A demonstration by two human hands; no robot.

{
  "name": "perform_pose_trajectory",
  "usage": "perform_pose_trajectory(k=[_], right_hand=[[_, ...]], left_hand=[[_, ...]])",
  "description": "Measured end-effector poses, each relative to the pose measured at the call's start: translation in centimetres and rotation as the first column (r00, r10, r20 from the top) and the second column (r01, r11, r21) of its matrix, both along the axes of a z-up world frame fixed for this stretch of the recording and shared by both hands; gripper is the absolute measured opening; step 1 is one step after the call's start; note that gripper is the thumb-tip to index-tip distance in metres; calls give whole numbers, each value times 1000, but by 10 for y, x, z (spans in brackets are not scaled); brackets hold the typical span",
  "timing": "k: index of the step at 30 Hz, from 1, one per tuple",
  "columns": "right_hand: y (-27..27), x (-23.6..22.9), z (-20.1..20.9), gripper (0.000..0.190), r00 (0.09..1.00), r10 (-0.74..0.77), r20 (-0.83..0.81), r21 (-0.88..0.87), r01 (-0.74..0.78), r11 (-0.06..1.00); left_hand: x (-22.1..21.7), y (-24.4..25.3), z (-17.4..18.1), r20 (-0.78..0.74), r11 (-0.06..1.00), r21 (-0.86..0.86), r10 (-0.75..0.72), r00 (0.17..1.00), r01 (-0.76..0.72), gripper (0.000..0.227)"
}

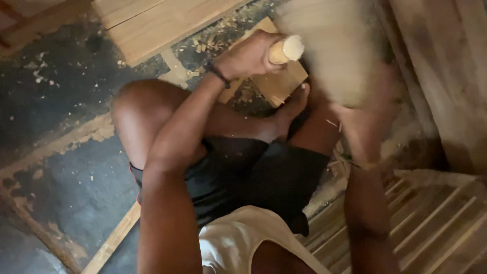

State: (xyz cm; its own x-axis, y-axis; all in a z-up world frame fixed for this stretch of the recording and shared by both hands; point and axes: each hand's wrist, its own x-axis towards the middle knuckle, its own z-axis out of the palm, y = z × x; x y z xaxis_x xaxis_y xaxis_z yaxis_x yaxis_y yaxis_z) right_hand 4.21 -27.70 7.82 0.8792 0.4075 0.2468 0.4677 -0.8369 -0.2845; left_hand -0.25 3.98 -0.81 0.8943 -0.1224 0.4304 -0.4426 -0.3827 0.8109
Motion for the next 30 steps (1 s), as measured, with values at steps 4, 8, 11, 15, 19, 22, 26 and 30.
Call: perform_pose_trajectory(k=[4, 8, 11, 15, 19, 22, 26, 30], right_hand=[[14, -9, 26, 97, 945, 296, 138, -84, -287, 954], [6, -14, 37, 97, 963, 258, 83, 70, -264, 962], [-6, -2, 50, 99, 952, 237, 194, 172, -270, 947], [-25, 15, 52, 100, 944, 195, 266, 266, -266, 926], [-14, 11, 28, 102, 950, 233, 210, 86, -255, 963], [6, 3, 9, 103, 955, 260, 144, -113, -245, 963], [27, 0, 13, 96, 938, 324, 122, -13, -325, 946], [20, 4, 35, 90, 933, 312, 179, 149, -340, 929]], left_hand=[[0, 10, -6, 50, 993, 83, 83, 995, -87, 47], [0, 9, -13, -92, 993, 79, 95, 991, -88, 47], [3, 6, -8, -36, 995, 50, 88, 995, -86, 49], [2, 6, -6, -32, 999, 20, 32, 999, -31, 42], [1, 5, 0, -69, 999, 9, 48, 996, -48, 42], [-5, 6, -9, -53, 996, 44, 75, 996, -72, 42], [4, 11, -16, -27, 981, 111, 163, 986, -159, 46], [2, 10, -13, -74, 995, 52, 91, 993, -88, 47]])
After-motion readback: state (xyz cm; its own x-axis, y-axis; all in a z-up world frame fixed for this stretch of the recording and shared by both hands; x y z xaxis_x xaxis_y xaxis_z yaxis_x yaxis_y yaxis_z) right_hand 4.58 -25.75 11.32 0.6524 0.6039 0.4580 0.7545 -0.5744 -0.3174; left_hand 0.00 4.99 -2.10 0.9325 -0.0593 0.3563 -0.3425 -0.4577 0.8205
